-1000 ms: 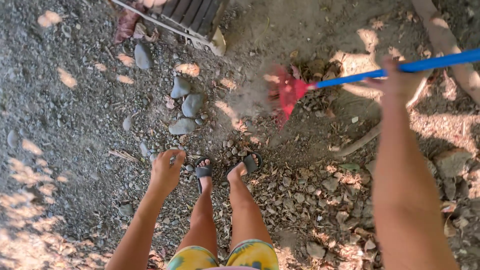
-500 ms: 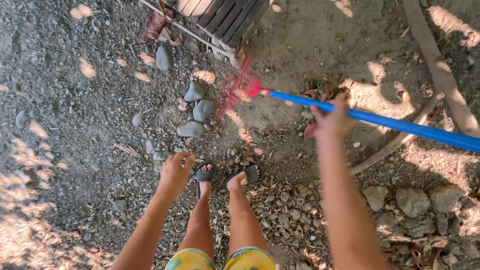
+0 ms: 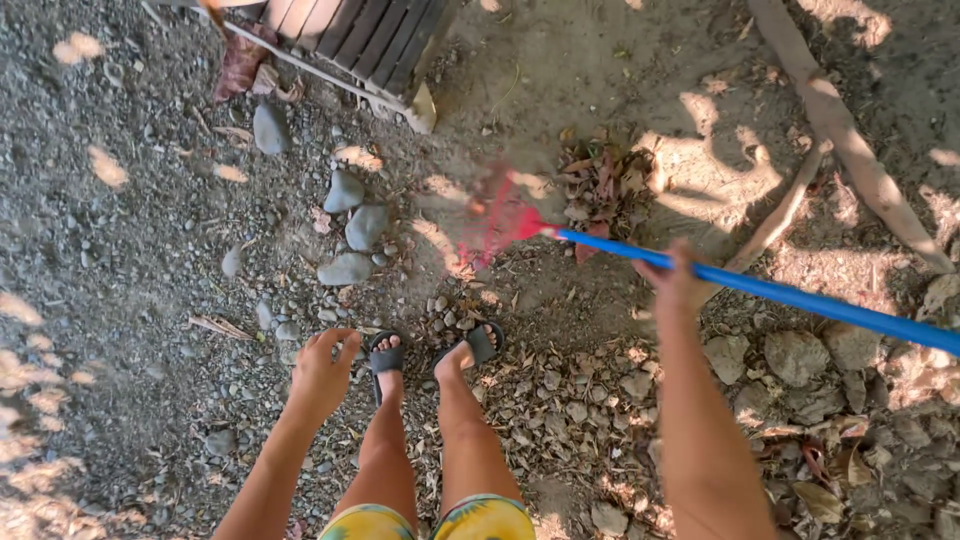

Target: Raking dry leaves into a pile and picking them up to put them into a bucket

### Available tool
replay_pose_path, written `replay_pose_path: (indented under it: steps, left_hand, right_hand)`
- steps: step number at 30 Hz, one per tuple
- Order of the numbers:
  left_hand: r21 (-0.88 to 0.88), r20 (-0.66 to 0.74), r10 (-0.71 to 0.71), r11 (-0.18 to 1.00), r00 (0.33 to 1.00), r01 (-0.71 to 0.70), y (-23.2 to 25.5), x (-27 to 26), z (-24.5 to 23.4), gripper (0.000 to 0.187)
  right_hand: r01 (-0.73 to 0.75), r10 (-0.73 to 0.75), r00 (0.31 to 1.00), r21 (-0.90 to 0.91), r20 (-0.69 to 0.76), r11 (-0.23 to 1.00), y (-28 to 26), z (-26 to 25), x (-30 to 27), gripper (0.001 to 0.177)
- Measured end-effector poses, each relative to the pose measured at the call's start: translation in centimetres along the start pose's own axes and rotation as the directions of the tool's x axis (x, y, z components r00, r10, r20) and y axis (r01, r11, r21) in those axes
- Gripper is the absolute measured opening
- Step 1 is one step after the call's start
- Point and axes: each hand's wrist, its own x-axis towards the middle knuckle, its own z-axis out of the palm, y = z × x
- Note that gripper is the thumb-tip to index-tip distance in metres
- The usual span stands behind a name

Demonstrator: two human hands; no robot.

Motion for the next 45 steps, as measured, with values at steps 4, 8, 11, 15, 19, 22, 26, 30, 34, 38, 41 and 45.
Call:
replay_pose_path:
  steps: [4, 8, 11, 15, 19, 22, 26, 30, 34, 38, 41, 45]
  left_hand:
    - [0.073, 0.039, 0.078, 0.994, 0.996, -0.081, 2.4, 0.7, 1.3, 0.044]
    - [0.16, 0.056, 0.042, 0.986, 0.998, -0.05, 7.1, 0.6, 2.4, 0.042]
    - [0.171, 0.103, 0.067, 0.982, 0.992, -0.084, 9.0, 1.0, 3.5, 0.041]
    - [0.172, 0.134, 0.133, 0.973, 0.982, -0.155, 11.2, 1.5, 4.5, 0.037]
    - [0.216, 0.133, 0.185, 0.953, 0.974, -0.211, 13.2, 2.8, 5.5, 0.041]
    - [0.246, 0.19, 0.148, 0.95, 0.97, -0.193, 15.7, 4.9, 6.1, 0.046]
    - [0.304, 0.24, 0.207, 0.912, 0.949, -0.275, 20.2, 9.6, 8.5, 0.043]
    - [0.284, 0.221, 0.413, 0.839, 0.884, -0.463, 27.1, 17.2, 12.2, 0.034]
    - [0.324, 0.088, 0.604, 0.734, 0.792, -0.596, 36.0, 15.7, 14.8, 0.023]
    - [0.347, 0.234, 0.57, 0.708, 0.788, -0.615, 39.1, 25.5, 22.0, 0.038]
    - [0.407, 0.301, 0.553, 0.662, 0.777, -0.629, 40.9, 30.8, 27.3, 0.036]
    - [0.36, 0.294, 0.548, 0.695, 0.783, -0.622, 41.9, 36.6, 32.5, 0.038]
  right_hand:
    - [0.244, -0.229, 0.97, -0.319, 0.085, 0.916, -6.4, -5.2, 4.5, 0.015]
    - [0.206, -0.218, 0.976, -0.424, 0.021, 0.882, -13.0, -4.8, 4.3, 0.021]
    - [0.145, -0.149, 0.988, -0.49, 0.032, 0.859, -16.9, -5.5, 2.8, 0.022]
    - [0.227, -0.16, 0.973, -0.593, 0.165, 0.772, -21.8, -7.7, 0.2, 0.019]
    - [0.258, -0.104, 0.962, -0.71, 0.254, 0.655, -25.9, -8.2, -2.1, 0.014]
    - [0.118, 0.017, 0.988, -0.82, 0.154, 0.561, -27.3, -7.2, -1.0, 0.025]
    - [0.087, 0.102, 0.984, -0.892, 0.147, 0.444, -24.4, -6.7, 5.0, 0.015]
    - [0.223, -0.014, 0.96, -0.741, 0.278, 0.633, -17.5, -5.4, 14.9, 0.011]
    - [0.267, -0.244, 0.961, -0.689, 0.134, 0.674, -11.3, -2.2, 18.6, 0.01]
    - [0.344, -0.379, 0.924, -0.546, 0.052, 0.764, -3.9, 0.4, 24.3, 0.02]
    - [0.458, -0.565, 0.821, -0.682, 0.08, 0.57, 3.5, 0.6, 31.1, 0.015]
    - [0.272, -0.183, 0.962, -0.7, 0.202, 0.66, 7.0, 3.7, 32.3, 0.038]
